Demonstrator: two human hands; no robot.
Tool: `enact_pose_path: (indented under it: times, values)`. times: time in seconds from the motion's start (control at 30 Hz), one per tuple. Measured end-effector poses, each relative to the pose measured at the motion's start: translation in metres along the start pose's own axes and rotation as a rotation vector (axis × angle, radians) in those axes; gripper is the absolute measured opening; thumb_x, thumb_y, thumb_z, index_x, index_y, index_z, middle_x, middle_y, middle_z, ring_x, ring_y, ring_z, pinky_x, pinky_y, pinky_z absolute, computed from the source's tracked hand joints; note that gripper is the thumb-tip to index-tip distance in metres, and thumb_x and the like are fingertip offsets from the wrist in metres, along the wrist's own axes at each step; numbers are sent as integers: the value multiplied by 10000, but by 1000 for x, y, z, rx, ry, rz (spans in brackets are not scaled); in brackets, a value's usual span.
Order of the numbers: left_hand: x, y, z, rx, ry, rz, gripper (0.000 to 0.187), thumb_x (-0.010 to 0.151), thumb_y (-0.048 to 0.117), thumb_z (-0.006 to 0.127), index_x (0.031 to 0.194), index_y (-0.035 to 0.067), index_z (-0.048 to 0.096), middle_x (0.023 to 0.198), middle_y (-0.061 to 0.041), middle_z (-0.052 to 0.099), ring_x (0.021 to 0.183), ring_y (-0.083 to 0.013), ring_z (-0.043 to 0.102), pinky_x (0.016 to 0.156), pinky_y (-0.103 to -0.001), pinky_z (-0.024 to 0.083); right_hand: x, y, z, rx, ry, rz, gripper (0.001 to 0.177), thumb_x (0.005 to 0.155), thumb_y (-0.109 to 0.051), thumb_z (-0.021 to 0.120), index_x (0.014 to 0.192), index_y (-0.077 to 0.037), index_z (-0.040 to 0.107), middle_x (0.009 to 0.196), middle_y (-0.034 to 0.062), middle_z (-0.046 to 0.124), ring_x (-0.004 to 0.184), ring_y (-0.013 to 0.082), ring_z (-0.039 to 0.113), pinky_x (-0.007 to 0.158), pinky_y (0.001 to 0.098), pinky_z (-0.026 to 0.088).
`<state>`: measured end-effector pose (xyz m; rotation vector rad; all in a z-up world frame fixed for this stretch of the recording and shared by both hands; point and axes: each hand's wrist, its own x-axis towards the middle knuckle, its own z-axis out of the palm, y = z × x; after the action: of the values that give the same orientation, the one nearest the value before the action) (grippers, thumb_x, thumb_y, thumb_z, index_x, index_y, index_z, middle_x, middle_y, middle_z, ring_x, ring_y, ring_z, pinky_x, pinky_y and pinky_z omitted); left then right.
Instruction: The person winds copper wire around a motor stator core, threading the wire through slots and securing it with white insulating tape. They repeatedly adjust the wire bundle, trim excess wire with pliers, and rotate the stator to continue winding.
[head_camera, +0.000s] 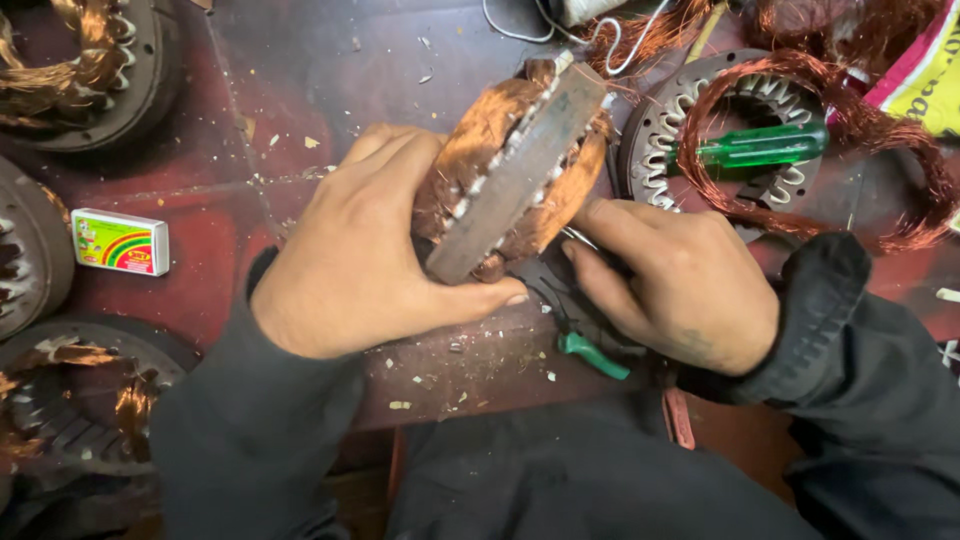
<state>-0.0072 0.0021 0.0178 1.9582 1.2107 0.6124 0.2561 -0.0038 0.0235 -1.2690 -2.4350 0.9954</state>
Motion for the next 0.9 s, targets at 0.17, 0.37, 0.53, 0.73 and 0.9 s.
enact_pose_path:
  times: [0.17,0.37,0.53,0.73,0.9]
  values:
    - [1,4,1,9,15,40,747,681,384,956,1195,-37,615,1157,-181,657,1142,-375,589,992,-442,493,-1,-6,-3,-52,-33,24,234,878,-120,708,1104,-67,679,852,142,699,655,374,663,536,447,513]
    - [-1,2,7,62,84,97,758,689,385,962,1184,-70,611,1161,-199,646,1136,-383,578,1002,-452,493,-6,-13,6,-44,43,49,214,907,-83,688,1116,-46,662,889,160,700,711,382,670,582,442,525]
    - [-1,9,11,67,103,28,731,664,402,961,1116,-59,618,1110,-197,652,1113,-384,594,971,-452,502,-4,-14,10,0,77,47,250,911,-71,678,1154,-17,655,866,168,693,715,372,679,596,436,532]
    - [-4,6,14,74,103,-12,762,654,430,963,1117,-71,622,1100,-218,648,1102,-396,600,972,-461,500,-10,-16,19,-40,118,69,161,934,-90,699,1071,-26,644,843,153,676,714,372,667,583,453,502]
    - [-1,7,10,57,95,-27,766,641,437,959,1112,-70,631,1093,-221,654,1100,-402,605,964,-466,503,-7,-16,19,-49,136,53,168,928,-95,700,1072,-26,647,807,136,655,683,362,657,557,450,491]
